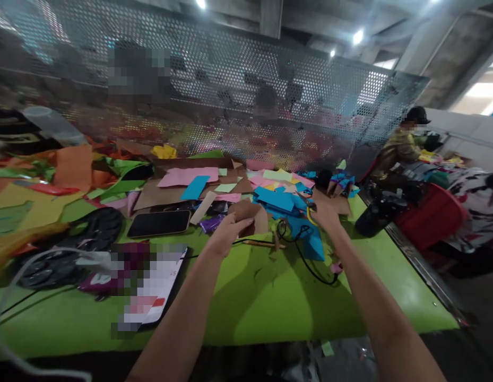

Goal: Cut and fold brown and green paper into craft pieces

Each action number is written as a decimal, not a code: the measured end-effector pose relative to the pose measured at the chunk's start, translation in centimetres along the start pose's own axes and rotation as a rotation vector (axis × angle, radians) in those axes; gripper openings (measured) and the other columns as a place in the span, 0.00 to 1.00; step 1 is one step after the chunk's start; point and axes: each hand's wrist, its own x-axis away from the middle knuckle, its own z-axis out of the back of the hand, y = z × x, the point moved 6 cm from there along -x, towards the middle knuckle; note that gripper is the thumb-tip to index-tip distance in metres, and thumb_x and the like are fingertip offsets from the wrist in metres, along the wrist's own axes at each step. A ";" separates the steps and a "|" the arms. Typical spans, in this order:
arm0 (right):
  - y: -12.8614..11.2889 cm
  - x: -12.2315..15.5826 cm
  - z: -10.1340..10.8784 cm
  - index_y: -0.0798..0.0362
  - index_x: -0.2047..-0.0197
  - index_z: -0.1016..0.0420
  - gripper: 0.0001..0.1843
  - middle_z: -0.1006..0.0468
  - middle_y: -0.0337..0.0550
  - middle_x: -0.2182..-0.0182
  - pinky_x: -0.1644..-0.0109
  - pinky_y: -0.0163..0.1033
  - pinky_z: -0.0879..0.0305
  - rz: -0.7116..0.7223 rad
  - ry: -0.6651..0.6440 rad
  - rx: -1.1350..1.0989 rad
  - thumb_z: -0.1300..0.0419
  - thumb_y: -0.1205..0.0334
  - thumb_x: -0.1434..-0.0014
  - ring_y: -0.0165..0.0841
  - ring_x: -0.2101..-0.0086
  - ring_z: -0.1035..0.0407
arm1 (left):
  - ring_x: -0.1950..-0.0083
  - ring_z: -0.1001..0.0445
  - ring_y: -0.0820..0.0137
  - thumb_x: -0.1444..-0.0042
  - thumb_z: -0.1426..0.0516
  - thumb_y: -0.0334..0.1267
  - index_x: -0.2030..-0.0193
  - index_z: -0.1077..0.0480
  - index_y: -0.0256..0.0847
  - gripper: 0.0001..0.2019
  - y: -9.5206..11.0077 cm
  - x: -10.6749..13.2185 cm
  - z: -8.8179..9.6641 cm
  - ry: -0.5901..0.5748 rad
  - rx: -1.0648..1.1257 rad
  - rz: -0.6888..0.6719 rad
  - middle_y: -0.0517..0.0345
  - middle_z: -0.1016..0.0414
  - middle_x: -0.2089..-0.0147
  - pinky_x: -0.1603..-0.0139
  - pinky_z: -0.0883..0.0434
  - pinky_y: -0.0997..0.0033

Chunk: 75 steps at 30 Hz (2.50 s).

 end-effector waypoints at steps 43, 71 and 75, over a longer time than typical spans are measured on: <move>-9.9 7.5 2.0 0.50 0.69 0.23 0.07 0.26 0.45 0.64 0.51 0.45 0.34 0.130 0.279 -0.856 0.37 0.56 0.43 0.40 0.55 0.31 | 0.64 0.26 0.70 0.56 0.33 0.49 0.52 0.25 0.40 0.24 -2.3 0.4 -3.8 -0.081 0.076 0.011 0.52 0.21 0.55 0.61 0.30 0.72; -9.8 7.4 1.4 0.50 0.70 0.23 0.04 0.27 0.44 0.63 0.54 0.43 0.35 0.162 0.270 -0.789 0.38 0.62 0.45 0.39 0.57 0.32 | 0.58 0.26 0.67 0.50 0.39 0.44 0.54 0.26 0.37 0.17 -2.1 0.3 -3.7 -0.089 -0.151 -0.078 0.51 0.21 0.56 0.58 0.31 0.70; -9.7 7.4 1.3 0.50 0.70 0.23 0.03 0.28 0.44 0.63 0.54 0.43 0.35 0.154 0.284 -0.829 0.37 0.63 0.45 0.39 0.56 0.32 | 0.62 0.27 0.68 0.47 0.40 0.52 0.57 0.27 0.36 0.20 -2.5 0.1 -3.8 -0.144 -0.231 -0.097 0.51 0.21 0.61 0.61 0.31 0.70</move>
